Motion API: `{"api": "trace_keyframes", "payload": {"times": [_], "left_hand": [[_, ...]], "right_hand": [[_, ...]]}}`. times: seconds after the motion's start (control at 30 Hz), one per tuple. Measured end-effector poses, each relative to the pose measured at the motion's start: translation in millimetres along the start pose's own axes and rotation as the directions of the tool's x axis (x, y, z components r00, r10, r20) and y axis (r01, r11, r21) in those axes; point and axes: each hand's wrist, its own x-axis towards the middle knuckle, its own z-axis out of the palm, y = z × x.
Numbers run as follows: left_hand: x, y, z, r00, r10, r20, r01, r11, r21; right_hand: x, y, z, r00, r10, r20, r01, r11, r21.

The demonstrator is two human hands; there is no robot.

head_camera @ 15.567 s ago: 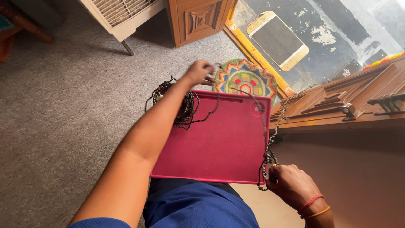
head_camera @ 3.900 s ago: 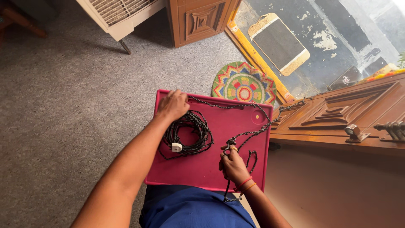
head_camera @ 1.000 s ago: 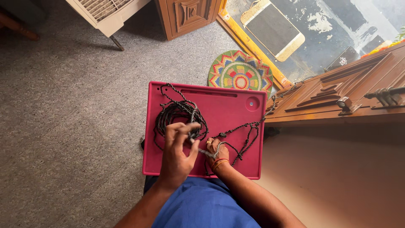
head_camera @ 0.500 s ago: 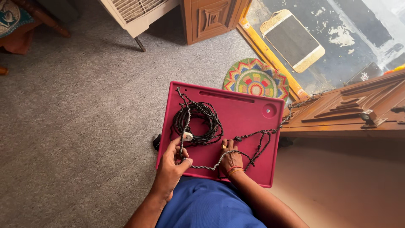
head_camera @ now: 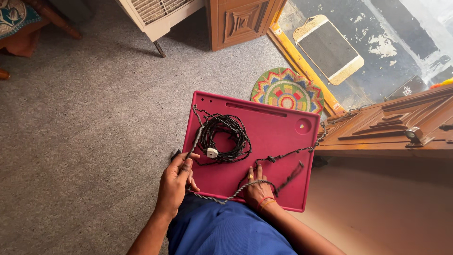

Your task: The person untangles a decorative string of lights by hand over a pink tray, separating the coiled section from the loose knots and laying the straightened wire across the tray surface.

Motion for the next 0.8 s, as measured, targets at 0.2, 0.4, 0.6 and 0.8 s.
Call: {"api": "trace_keyframes", "payload": {"times": [0.2,0.4,0.6,0.8], "left_hand": [[2.1,-4.8,-5.2,0.998,0.002,-0.058,0.006,0.989,0.151],[5.2,-5.3,-9.1,0.996,0.052,-0.07,-0.032,0.963,0.266],[6.1,-3.8,-17.6,0.998,0.058,-0.028,-0.047,0.96,0.278],[0.9,-2.9,-32.9,0.949,0.317,0.002,-0.309,0.923,0.228]], "right_hand": [[-7.1,17.2,13.1,0.983,0.017,0.183,-0.041,0.99,0.131],[-5.0,32.9,28.9,0.963,-0.149,0.222,0.124,0.985,0.123],[-7.3,21.4,14.9,0.965,-0.166,0.203,0.142,0.982,0.127],[7.3,31.6,52.2,0.965,-0.226,0.136,0.191,0.954,0.23]]}}
